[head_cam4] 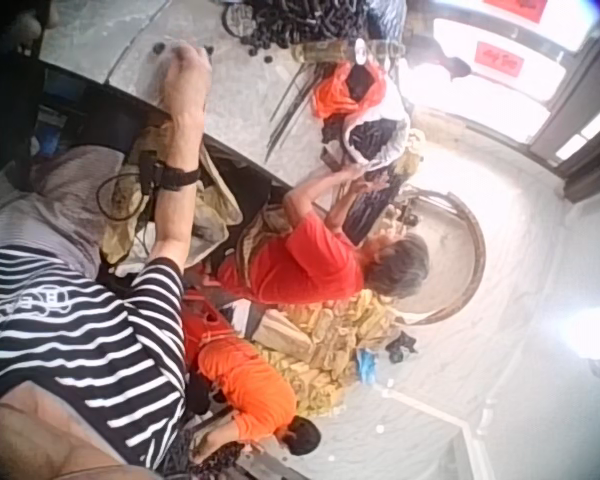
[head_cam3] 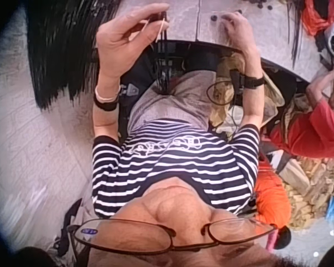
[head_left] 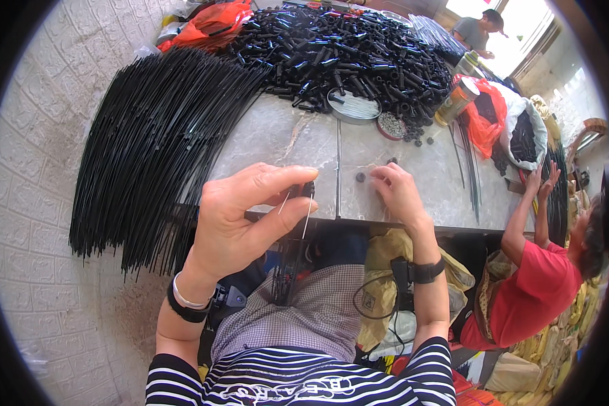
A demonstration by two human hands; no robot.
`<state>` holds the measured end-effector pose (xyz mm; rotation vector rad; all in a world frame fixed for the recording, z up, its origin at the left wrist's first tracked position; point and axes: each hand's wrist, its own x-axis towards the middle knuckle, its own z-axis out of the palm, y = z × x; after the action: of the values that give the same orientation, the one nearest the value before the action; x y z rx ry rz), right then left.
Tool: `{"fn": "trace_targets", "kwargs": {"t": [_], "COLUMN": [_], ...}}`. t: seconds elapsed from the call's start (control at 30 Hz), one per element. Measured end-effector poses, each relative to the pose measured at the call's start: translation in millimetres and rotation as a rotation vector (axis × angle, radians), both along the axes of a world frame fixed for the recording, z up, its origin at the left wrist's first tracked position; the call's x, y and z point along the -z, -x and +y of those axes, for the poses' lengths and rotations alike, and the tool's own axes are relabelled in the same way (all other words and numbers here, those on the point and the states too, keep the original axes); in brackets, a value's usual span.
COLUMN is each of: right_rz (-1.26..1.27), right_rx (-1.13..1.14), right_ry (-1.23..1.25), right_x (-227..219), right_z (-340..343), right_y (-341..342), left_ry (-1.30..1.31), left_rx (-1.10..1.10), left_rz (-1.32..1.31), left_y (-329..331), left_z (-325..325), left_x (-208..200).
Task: Assembling components for umbrellas at a workstation in a factory setting.
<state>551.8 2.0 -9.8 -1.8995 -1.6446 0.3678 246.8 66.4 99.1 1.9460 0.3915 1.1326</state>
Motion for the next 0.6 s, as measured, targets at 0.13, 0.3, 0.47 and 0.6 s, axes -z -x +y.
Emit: {"fn": "trace_targets", "kwargs": {"t": [0.13, 0.3, 0.47, 0.6], "right_rz": [0.0, -0.025, -0.121, -0.11], "right_rx": [-0.022, -0.046, -0.09, -0.104], "right_ry": [-0.024, -0.078, -0.054, -0.035], "right_x": [1, -5, -2, -1], "right_z": [1, 4, 8, 7], "right_y": [-2, 9, 11, 11], "left_ry": [-0.012, -0.011, -0.03, -0.042], "left_rx": [0.036, 0.03, 0.018, 0.01], "left_rz": [0.028, 0.024, 0.056, 0.028], "left_y": [4, 4, 8, 9], "left_z": [1, -1, -4, -5], "left_x": [-2, -3, -6, -4]}}
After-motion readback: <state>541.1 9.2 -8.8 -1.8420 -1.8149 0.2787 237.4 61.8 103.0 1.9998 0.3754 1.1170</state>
